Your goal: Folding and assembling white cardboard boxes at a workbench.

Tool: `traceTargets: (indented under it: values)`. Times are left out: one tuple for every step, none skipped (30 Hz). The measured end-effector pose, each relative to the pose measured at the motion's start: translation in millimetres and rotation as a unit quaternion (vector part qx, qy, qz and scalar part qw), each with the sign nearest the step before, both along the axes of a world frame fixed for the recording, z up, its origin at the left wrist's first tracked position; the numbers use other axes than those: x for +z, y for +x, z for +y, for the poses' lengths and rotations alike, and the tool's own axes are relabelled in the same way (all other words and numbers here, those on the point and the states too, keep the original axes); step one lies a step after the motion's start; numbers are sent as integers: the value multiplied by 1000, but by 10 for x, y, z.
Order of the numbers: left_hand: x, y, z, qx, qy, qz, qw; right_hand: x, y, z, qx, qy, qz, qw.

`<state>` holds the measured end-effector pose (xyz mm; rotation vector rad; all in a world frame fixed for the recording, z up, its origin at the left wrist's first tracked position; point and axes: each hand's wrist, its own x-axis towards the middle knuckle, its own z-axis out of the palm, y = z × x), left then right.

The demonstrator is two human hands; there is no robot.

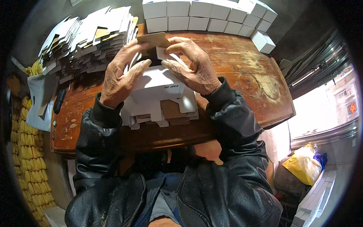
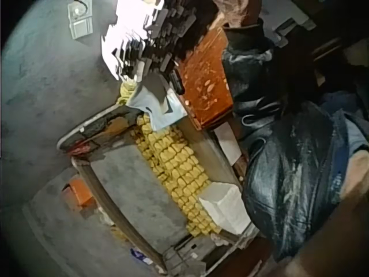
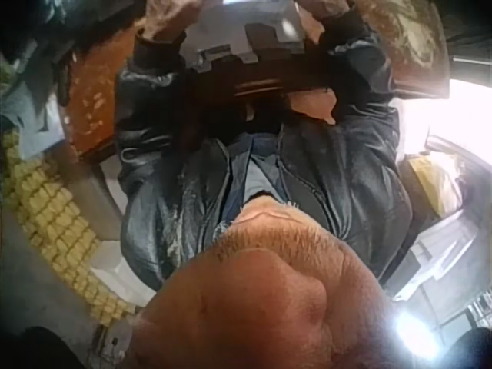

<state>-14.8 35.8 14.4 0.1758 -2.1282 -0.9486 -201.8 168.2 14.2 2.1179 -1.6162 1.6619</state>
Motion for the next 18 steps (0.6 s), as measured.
traceTargets:
  values:
    - [9,14,-9,0,-37,-33,999,-17,-28,-8,-4,6,28,1000]
    - [10,13,-1,5,-85,-22,996,-23,-44,-9,-7,11,55,998]
    - [11,11,0,5,-85,-22,996,-21,-43,-1,-7,12,55,998]
    - [14,8,1,-5,-60,-19,998,-16,-39,10,-16,16,57,998]
    - [16,6,1,-15,-35,-15,999,-16,-37,17,-24,20,58,998]
    - [25,8,6,-15,-35,-16,999,-21,-37,15,-24,21,57,998]
    - [34,12,9,-14,-41,-23,999,-28,-39,7,-19,28,41,999]
    - [36,15,11,-12,-48,-30,998,-33,-44,0,-14,36,25,999]
    - [21,15,-10,-13,-45,-31,998,-31,-50,5,-14,38,23,999]
    - [4,10,-55,-31,-53,-34,998,-17,-60,9,-17,34,37,999]
    - [-17,6,-79,-49,-60,-36,996,-11,-74,2,-21,29,50,998]
    - [-52,-7,-70,-63,14,-5,998,-23,-82,-46,-10,8,35,999]
    - [-69,-13,-63,-62,17,-7,998,-42,-55,-57,-10,10,33,999]
    - [-85,-16,-57,-61,43,-3,997,-51,-11,-72,-11,-20,-13,1000]
    - [-95,-25,-53,-59,68,1,996,-43,22,-80,-14,-51,-58,997]
    - [-95,-39,-37,-53,73,22,996,-44,30,-78,-1,-56,-69,996]
    - [-99,-41,-33,-52,75,23,996,-41,12,-74,0,-54,-69,996]
    - [-102,-47,-30,-43,84,27,995,-32,-35,-63,-7,-51,5,999]
